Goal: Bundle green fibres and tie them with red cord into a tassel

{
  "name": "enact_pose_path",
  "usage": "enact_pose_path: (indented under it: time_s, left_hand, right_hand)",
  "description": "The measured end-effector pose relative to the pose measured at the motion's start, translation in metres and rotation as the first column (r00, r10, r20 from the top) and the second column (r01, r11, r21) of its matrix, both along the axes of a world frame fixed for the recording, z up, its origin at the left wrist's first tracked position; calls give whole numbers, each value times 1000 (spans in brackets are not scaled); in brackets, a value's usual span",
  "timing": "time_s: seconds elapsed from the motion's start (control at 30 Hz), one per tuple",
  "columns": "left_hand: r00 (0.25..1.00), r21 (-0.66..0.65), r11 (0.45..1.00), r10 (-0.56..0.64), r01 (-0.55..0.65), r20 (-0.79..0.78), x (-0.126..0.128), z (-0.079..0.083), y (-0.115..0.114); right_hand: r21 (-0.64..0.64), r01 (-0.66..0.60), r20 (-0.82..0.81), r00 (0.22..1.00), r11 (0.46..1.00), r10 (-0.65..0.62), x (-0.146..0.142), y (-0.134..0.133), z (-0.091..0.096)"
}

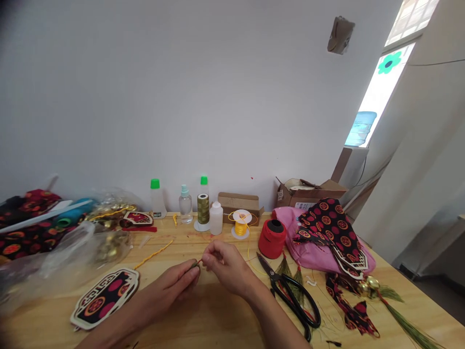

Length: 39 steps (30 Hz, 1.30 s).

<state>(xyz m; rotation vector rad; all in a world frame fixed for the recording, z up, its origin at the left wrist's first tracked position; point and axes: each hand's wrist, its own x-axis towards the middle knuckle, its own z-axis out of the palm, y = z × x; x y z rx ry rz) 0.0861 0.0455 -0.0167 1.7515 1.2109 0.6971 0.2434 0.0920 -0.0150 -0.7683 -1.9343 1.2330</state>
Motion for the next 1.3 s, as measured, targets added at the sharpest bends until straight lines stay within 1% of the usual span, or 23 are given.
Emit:
enact_pose_path:
  time_s: [0.07, 0.17, 0.23, 0.33, 0.37, 0.5, 0.57, 0.63, 0.73, 0.77, 0.83, 0.9, 0.93, 1.0, 1.07, 1.17, 1.23, 1.3]
  left_hand:
    - [999, -25, 1000, 0, 1, 39, 0, 2, -1]
    - [998, -49, 999, -8, 11, 61, 1, 4, -2]
    - [997, -64, 998, -19, 24, 72, 1, 4, -2]
    - [995, -70, 997, -36, 42, 90, 2, 3, -2]
    - [995, -66, 997, -37, 44, 95, 2, 3, -2]
    - [996, -55, 997, -43, 47, 72, 1, 1, -1]
    - [997, -46, 996, -69, 71, 42, 1, 1, 1]
    - [994, -28, 995, -96, 97, 46, 0, 1, 3]
    - [978, 26, 993, -114, 111, 177, 1, 6, 3]
    - [969, 42, 995, -98, 91, 225, 2, 8, 2]
    - [959, 43, 999, -21, 9, 283, 3, 11, 1]
    - [961, -6, 999, 34, -33, 275, 5, 13, -1]
    - [964, -43, 999, 28, -18, 263, 5, 13, -2]
    - [967, -99, 994, -26, 52, 252, 5, 11, -2]
    - [963, -136, 986, -61, 99, 262, 4, 7, -1]
    - [926, -212, 965, -63, 151, 373, 2, 0, 0]
    - [886, -278, 941, -45, 193, 461, 1, -4, 0]
    - [861, -319, 924, -21, 211, 509, 1, -5, 0]
  right_hand:
    - [-61, -23, -30, 999, 998, 21, 0, -1, 2]
    - [-76, -6, -33, 999, 997, 3, 2, -2, 8]
    - [-99, 6, -2, 1000, 995, -6, 4, -2, 10]
    - [-137, -15, 50, 998, 991, 22, 6, -1, 9]
    - [-121, -24, 56, 998, 992, 31, 6, -1, 9]
    - [30, -12, 47, 999, 999, 10, 6, -2, 13]
    - [43, -24, 58, 998, 999, 21, 7, -2, 16]
    - [35, -30, 71, 997, 999, 27, 8, -2, 18]
    - [88, -18, 101, 995, 996, 9, 9, -1, 16]
    - [130, -17, 119, 993, 991, 1, 9, -1, 15]
    - [228, -28, 169, 986, 973, -11, 9, -1, 13]
    - [303, -72, 225, 974, 950, 2, 9, -2, 14]
    - [329, -96, 247, 969, 940, 12, 10, -3, 14]
    - [365, -126, 272, 962, 922, 24, 10, -4, 16]
    - [382, -124, 283, 959, 916, 12, 11, -5, 18]
    - [334, -135, 287, 957, 933, 36, 13, -6, 19]
    - [277, -154, 281, 957, 948, 73, 14, -7, 20]
    - [247, -166, 264, 959, 955, 98, 15, -7, 22]
